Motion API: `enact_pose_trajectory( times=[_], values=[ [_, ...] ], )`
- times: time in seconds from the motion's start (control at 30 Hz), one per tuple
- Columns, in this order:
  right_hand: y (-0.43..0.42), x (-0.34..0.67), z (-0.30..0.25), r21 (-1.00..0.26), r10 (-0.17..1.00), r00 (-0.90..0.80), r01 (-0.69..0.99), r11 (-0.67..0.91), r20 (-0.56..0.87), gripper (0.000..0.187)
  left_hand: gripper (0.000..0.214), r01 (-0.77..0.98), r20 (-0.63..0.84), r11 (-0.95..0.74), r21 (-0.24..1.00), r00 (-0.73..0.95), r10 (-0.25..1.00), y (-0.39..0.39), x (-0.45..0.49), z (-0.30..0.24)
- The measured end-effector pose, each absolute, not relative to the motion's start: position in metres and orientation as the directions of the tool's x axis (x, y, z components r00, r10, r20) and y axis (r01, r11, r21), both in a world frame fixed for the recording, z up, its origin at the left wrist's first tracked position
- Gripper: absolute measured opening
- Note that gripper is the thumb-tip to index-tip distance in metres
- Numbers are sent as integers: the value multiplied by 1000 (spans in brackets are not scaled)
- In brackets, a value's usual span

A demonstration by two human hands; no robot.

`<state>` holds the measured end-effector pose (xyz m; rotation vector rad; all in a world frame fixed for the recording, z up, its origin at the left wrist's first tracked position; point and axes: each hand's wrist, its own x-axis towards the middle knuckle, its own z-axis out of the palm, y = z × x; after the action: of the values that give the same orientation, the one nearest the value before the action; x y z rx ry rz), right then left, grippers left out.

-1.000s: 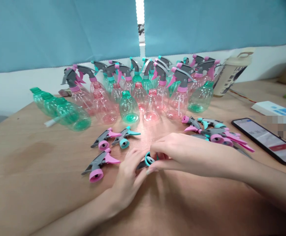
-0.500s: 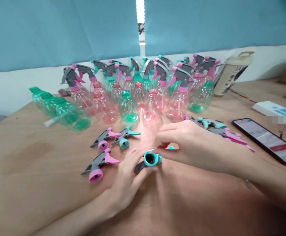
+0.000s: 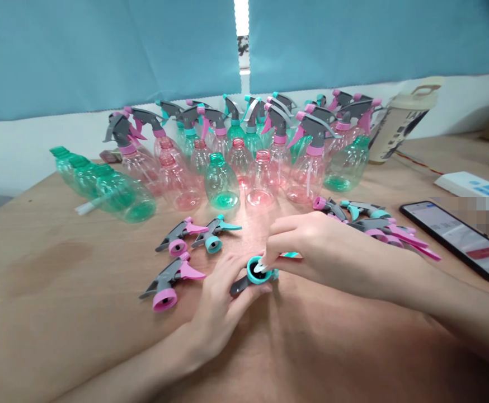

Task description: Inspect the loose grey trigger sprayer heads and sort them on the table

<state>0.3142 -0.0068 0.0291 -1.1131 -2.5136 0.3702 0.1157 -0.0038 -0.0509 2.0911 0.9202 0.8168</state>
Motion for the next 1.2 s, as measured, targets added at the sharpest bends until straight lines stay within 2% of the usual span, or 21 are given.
enact_pose_trajectory(
  times=[0.13, 0.3, 0.5, 0.73, 0.9, 1.07, 1.2],
  values=[
    [-7, 316, 29, -422, 758, -619, 642, 640, 207, 17, 15, 372, 235, -486, 791, 548, 803, -4, 115, -52],
    [-8, 322, 34, -413, 720, -674, 615, 671, 165, 17, 16, 367, 221, -449, 815, 520, 825, -2, 116, -51],
    [-6, 325, 41, -464, 756, -581, 603, 649, 302, 17, 20, 356, 252, -486, 798, 536, 806, -3, 117, -48],
    [-7, 321, 32, -460, 782, -597, 653, 602, 177, 6, 12, 368, 271, -520, 771, 550, 790, -4, 116, -51],
    [-9, 316, 29, -495, 792, -606, 667, 556, 74, 11, 17, 310, 322, -560, 769, 568, 757, -3, 116, -51],
    [-11, 315, 34, -516, 802, -597, 683, 518, 15, 32, 16, 296, 352, -590, 751, 577, 737, -4, 116, -52],
    [-11, 316, 34, -540, 798, -603, 668, 512, 11, 41, 14, 290, 370, -610, 738, 582, 724, -5, 116, -54]
  ],
)
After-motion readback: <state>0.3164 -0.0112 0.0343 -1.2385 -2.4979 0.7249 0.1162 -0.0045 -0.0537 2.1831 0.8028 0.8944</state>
